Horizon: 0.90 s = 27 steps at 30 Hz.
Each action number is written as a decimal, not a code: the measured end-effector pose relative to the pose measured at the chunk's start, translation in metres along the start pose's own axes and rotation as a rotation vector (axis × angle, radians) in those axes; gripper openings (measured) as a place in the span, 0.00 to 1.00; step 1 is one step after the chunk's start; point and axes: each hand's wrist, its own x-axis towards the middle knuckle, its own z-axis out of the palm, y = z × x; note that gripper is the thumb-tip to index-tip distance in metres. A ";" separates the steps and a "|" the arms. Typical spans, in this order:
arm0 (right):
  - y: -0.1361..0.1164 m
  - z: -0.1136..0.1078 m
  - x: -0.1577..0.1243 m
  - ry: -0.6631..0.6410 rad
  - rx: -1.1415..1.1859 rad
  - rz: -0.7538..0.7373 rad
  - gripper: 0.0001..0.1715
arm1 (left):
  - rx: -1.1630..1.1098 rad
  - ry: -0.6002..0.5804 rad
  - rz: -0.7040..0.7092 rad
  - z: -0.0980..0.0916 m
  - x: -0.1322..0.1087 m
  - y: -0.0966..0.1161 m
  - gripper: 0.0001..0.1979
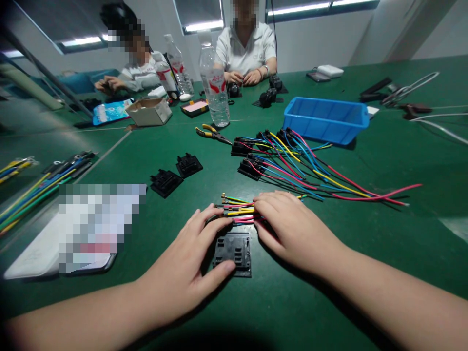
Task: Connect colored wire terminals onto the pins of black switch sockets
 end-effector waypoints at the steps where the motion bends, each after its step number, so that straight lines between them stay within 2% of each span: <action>1: 0.000 0.000 0.000 0.001 -0.005 -0.011 0.13 | -0.005 0.002 0.007 0.000 0.000 0.000 0.28; 17: 0.000 0.003 -0.001 0.017 0.034 -0.026 0.16 | -0.016 -0.001 0.051 0.001 0.001 -0.001 0.26; 27: 0.002 0.005 -0.002 0.034 0.039 0.045 0.17 | -0.007 -0.007 0.049 0.002 0.000 -0.003 0.29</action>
